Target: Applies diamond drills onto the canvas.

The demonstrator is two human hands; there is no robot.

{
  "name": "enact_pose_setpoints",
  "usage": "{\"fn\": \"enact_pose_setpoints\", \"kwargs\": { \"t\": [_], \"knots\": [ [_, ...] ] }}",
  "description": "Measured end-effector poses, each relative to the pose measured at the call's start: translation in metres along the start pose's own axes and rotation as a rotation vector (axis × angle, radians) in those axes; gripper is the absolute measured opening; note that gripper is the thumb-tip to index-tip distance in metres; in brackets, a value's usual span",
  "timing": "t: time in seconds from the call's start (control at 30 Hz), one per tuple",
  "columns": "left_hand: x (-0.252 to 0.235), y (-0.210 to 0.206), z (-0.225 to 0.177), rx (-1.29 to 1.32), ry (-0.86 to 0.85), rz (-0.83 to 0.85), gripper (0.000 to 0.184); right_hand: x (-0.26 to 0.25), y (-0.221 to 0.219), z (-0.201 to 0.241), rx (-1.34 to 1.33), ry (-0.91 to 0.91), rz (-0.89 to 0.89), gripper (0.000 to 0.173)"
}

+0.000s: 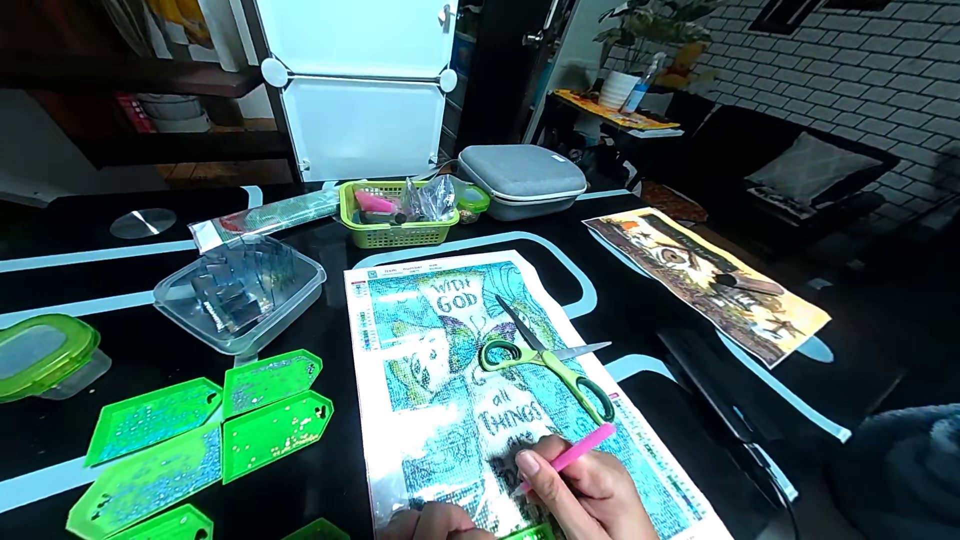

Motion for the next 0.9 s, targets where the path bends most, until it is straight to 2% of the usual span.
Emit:
{"fn": "enact_pose_setpoints", "kwargs": {
  "t": [0.27,0.5,0.63,0.7,0.8,0.9],
  "knots": [
    [0.001,0.0,-0.001,-0.003,0.002,-0.01,0.049,0.002,-0.002,0.004,0.098,0.041,-0.015,0.027],
    [0.001,0.0,0.0,0.0,0.003,-0.013,0.047,0.002,-0.003,0.012,0.297,0.146,-0.016,0.027],
    [0.001,-0.001,0.0,-0.001,0.004,-0.02,0.046,0.006,0.003,0.01,0.067,0.06,-0.025,0.027],
    [0.002,-0.001,0.0,-0.001,0.003,-0.027,0.046,0.009,0.0,0.016,-0.023,0.041,0.032,0.028],
    [0.002,-0.001,0.0,0.006,0.003,-0.019,0.046,0.015,-0.008,0.021,-0.006,0.05,0.099,0.03],
    [0.001,-0.001,0.0,0.001,0.005,-0.023,0.045,0.016,-0.011,0.02,0.021,0.082,0.094,0.03]
  ]
}}
Point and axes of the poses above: each hand's wrist, its own x-axis away from the middle knuckle, its own y-axis out of the back of the hand, z = x × y, the point moved 6 cm from there along -x, towards the middle knuckle, and after that the axes turned 7 degrees about z, right-handed, at the moved point
